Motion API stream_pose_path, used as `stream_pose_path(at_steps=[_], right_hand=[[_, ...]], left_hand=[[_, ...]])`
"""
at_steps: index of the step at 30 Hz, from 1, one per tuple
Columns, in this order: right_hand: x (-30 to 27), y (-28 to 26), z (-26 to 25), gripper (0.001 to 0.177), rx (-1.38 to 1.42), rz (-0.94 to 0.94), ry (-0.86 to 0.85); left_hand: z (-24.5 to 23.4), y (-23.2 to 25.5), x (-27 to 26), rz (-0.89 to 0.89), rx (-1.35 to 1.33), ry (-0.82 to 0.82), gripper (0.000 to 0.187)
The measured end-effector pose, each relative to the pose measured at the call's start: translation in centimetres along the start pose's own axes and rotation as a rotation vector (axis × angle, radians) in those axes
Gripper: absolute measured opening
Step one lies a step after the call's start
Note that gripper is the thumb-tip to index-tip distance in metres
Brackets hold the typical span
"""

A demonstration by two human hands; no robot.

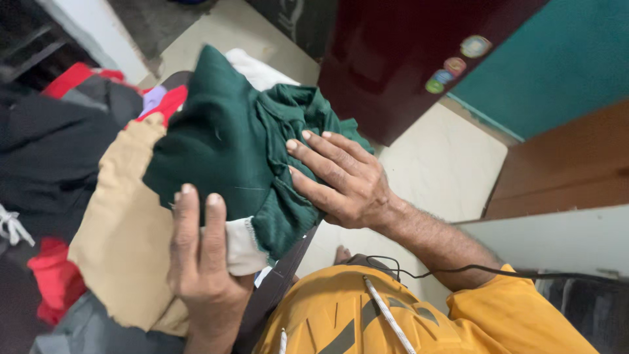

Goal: The person repeatedly picks up folded shirts and pants from a pile on a table, walks to a white cabinet, and places them inside. The person handles various garments including a checkered shirt, blue pants, and a white patterned shirt, stacking them neatly within the cabinet.

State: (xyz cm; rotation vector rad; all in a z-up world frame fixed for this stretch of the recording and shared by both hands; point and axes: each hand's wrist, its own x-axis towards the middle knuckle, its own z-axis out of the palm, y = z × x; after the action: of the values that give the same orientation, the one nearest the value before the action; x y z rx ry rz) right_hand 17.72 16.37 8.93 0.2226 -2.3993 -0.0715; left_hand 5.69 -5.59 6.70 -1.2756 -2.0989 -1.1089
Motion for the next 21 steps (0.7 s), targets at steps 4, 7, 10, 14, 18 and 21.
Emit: stream_pose_path(at_steps=[4, 7, 10, 14, 18, 21], right_hand=[[-4.9, 0.4, -1.8, 0.030, -0.019, 0.111, -0.026], [-9.0, 0.6, -3.5, 0.033, -0.045, 0.201, 0.006], [-13.4, 0.8, -5.8, 0.037, -0.068, 0.292, -0.002], [-19.8, 1.3, -9.7, 0.041, -0.115, 0.405, -0.002], [-25.8, 0.9, -13.3, 0.045, -0.144, 0.505, 0.014], [-29.5, 0.4, -15.8, 0.050, -0.150, 0.608, 0.004]], left_hand=[[2.5, 2.6, -0.3, 0.053, -0.133, -0.097, 0.055], [4.8, 4.8, -0.4, 0.110, -0.153, -0.159, 0.054], [7.5, 7.5, -1.1, 0.152, -0.182, -0.231, 0.055], [11.3, 12.5, -1.9, 0.244, -0.225, -0.347, 0.059], [14.5, 18.2, -3.2, 0.294, -0.286, -0.415, 0.062], [16.4, 21.9, -4.1, 0.323, -0.326, -0.473, 0.063]])
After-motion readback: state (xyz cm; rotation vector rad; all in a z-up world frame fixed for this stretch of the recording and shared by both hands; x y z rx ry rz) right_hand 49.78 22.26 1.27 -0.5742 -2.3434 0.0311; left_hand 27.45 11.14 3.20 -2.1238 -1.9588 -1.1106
